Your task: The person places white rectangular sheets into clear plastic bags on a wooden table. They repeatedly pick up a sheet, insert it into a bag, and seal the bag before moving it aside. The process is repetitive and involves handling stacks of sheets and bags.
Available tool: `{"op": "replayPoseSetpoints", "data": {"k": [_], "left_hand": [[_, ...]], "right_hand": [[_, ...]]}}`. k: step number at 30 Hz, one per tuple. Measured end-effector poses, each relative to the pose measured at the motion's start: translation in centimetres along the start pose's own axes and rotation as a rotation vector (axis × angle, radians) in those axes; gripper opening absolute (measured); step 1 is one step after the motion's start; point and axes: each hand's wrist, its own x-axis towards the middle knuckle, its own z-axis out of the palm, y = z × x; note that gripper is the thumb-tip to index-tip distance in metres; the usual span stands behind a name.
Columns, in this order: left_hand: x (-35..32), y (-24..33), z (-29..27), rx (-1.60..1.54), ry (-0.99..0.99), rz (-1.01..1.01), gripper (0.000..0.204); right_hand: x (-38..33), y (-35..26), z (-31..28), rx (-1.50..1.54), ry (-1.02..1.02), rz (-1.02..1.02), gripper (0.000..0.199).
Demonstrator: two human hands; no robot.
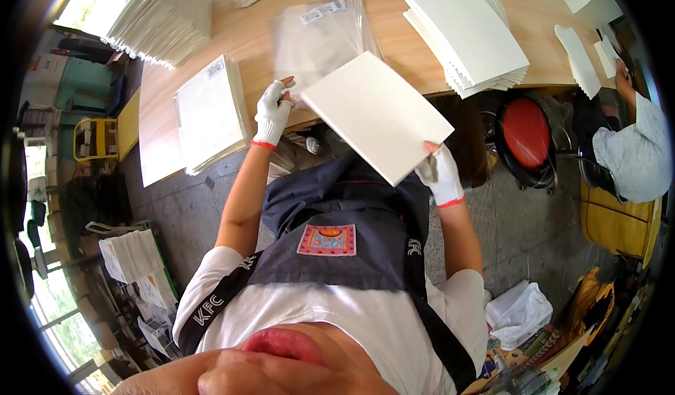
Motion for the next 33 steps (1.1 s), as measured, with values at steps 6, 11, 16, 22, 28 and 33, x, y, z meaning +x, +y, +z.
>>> {"op": "replayPoseSetpoints", "data": {"k": [6,11,16,22,28,33], "left_hand": [[-0.5,0.9,-0.4,0.155,0.018,0.153,0.022],[-1.1,0.1,-0.6,0.179,-0.005,0.255,0.023],[-1.6,1.6,-1.2,0.151,-0.112,0.167,0.035],[-3.0,1.5,-0.2,0.342,-0.079,0.241,0.048],[-5.9,1.8,7.4,-0.858,0.586,-0.325,0.057],[-6.8,-3.9,10.1,-1.697,0.132,-0.751,0.027]], "right_hand": [[-1.1,-2.7,2.1,-0.047,-0.101,0.254,0.045],[0.6,-0.8,1.4,-0.053,-0.067,0.145,0.039],[0.5,0.2,5.9,0.022,0.258,0.049,0.027],[0.4,3.0,5.3,0.029,0.081,0.105,0.026],[-0.7,4.2,5.5,-0.027,-0.15,0.03,0.023],[-0.9,3.9,7.1,-0.145,-0.144,0.027,0.025]]}}
